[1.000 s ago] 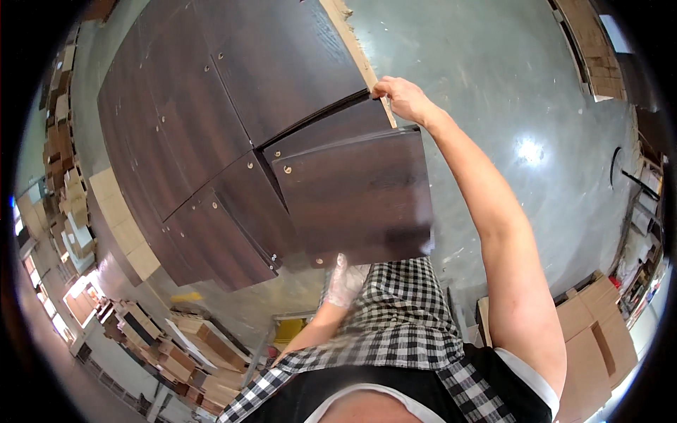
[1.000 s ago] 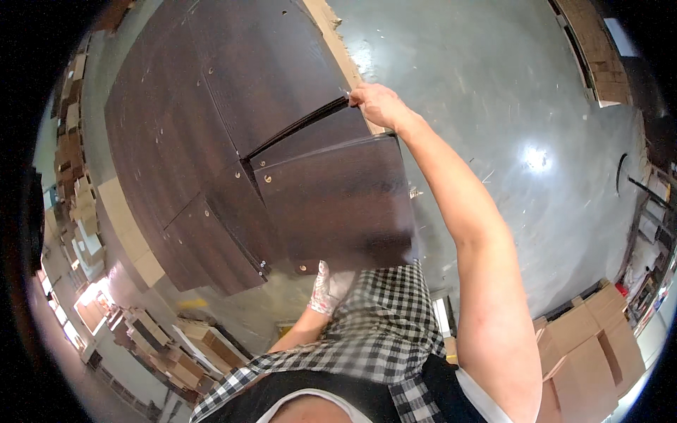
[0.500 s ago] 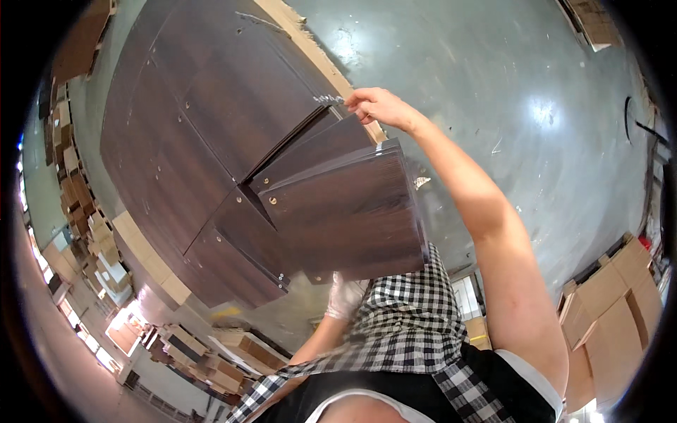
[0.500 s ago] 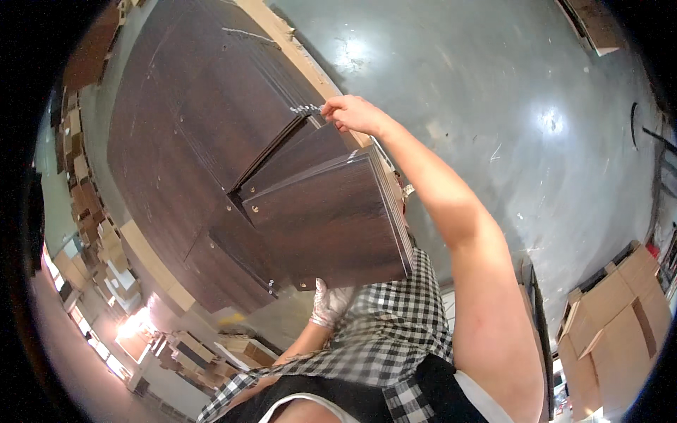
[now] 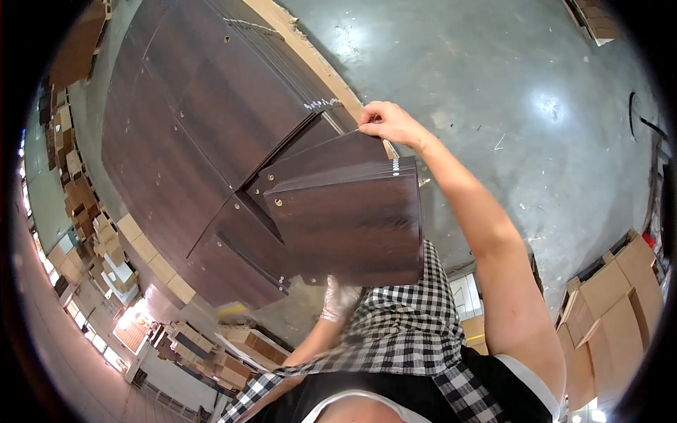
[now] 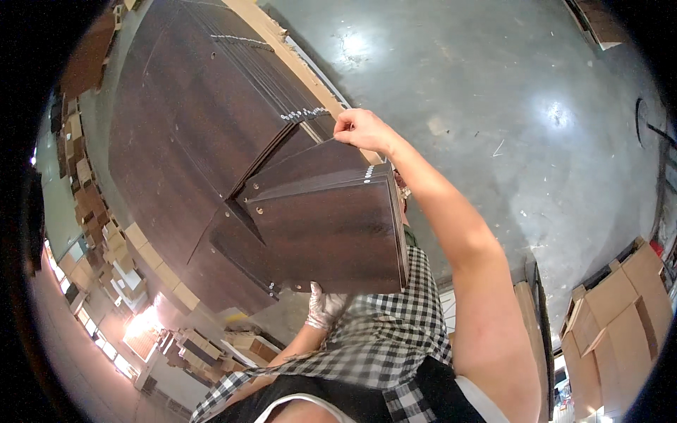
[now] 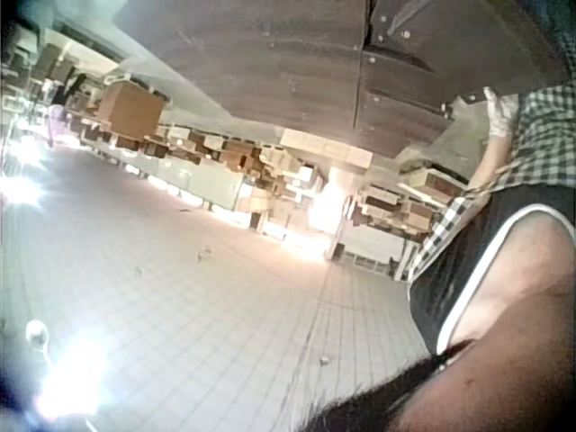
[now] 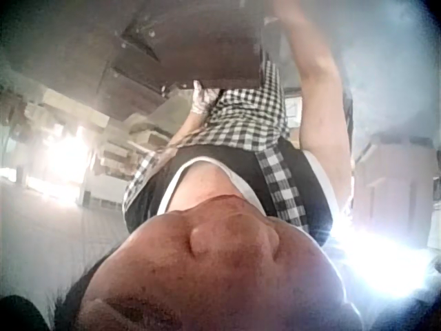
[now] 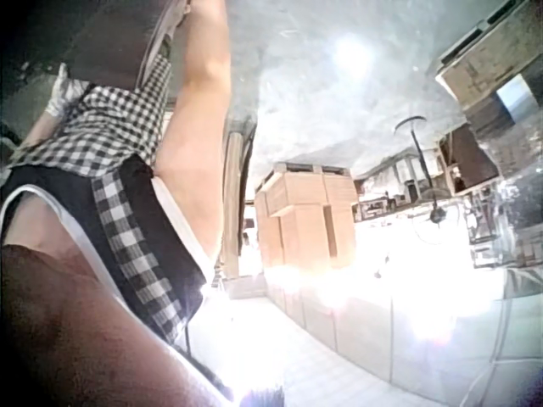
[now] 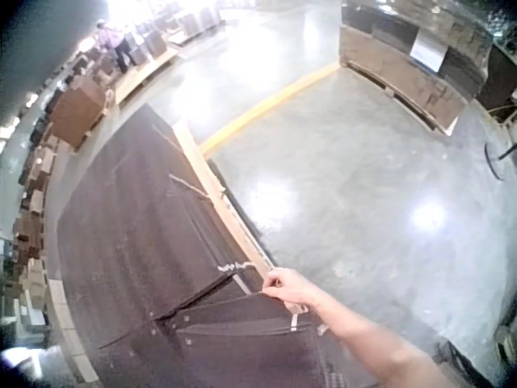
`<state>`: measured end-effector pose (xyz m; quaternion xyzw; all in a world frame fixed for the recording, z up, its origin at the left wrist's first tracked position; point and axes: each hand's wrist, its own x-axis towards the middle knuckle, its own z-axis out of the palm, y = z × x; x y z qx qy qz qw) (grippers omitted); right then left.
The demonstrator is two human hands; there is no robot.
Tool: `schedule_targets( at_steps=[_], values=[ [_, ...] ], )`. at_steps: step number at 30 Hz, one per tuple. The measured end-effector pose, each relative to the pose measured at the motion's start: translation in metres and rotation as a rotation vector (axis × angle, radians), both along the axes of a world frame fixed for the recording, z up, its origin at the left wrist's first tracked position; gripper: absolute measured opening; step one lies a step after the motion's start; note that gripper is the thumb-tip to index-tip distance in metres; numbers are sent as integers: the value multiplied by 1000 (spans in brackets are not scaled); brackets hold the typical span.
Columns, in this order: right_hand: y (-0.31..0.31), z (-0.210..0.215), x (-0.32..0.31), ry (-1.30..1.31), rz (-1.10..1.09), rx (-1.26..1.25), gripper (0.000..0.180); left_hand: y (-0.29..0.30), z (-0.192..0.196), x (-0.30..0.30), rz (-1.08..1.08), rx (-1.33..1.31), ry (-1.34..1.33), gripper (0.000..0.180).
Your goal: The person picks up dark wood furniture panels from a stack, places them onto a large tabletop, and then retrieves a large cardboard sheet and places it on top of a panel.
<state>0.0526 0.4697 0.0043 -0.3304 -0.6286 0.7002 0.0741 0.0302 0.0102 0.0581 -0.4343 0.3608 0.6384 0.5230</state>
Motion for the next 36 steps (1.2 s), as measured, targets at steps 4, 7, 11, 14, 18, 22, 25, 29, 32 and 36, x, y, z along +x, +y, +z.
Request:
schedule_targets(
  at_steps=[4, 7, 11, 14, 18, 22, 25, 29, 32, 36],
  values=[
    [2, -10, 0, -52, 4, -195, 15, -3, -3, -5, -61, -81, 4, 78],
    [-14, -20, 2, -1, -36, -184, 20, -2, 0, -2, -42, -76, -5, 77],
    [-24, -6, 14, -46, -94, -168, 29, -6, -2, -6, 42, -72, -73, 74],
    [-15, 15, 38, -210, 37, -211, 33, -14, -2, -6, 66, -74, -45, 71],
    [-14, 35, 66, -271, 128, -7, 38, -16, 3, -3, 17, -64, 47, 67],
    [-13, 62, 76, -358, 286, 203, 44, -12, 4, 0, -8, -16, 38, 71],
    [-24, 68, 88, -448, 354, 298, 44, 5, 12, -2, 1, -10, 18, 70],
    [-29, 76, 97, -493, 322, 130, 44, 23, 18, -2, -49, 49, 39, 74],
    [-33, 77, 91, -485, 288, 149, 46, 19, 15, -1, -85, 24, 44, 80],
    [-31, 78, 69, -530, 439, 294, 51, 22, 15, 3, -55, -35, 75, 82]
  ],
)
